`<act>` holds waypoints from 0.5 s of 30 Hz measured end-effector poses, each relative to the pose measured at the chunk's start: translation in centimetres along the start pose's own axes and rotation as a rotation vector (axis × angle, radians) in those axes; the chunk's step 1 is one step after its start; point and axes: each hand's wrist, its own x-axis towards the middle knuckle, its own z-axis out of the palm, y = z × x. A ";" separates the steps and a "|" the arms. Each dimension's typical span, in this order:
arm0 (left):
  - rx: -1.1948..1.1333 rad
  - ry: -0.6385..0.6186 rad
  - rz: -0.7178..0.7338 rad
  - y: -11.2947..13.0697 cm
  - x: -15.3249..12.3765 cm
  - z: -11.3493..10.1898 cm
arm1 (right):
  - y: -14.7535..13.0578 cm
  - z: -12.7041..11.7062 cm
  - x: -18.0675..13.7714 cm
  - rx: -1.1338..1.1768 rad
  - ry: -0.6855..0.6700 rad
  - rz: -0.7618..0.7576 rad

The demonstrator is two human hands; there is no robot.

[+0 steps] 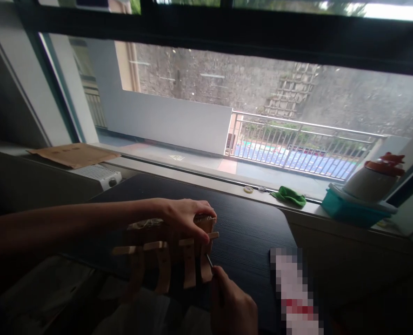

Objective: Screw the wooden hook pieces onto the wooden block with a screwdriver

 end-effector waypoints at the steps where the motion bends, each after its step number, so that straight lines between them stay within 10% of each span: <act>1: 0.005 0.011 -0.014 0.1 0.0 0.1 | 0.0 0.2 -0.1 0.115 0.005 0.103; 5: 0.032 0.043 -0.043 0.0 0.0 0.3 | 0.2 0.4 -0.1 0.246 0.000 0.215; 11: 0.026 0.055 -0.035 -0.2 -0.1 0.5 | 0.3 -0.6 0.2 -0.315 0.009 -0.227; 15: 0.018 0.061 -0.036 0.1 -0.4 0.4 | -0.1 -0.3 0.2 -0.358 -0.019 -0.267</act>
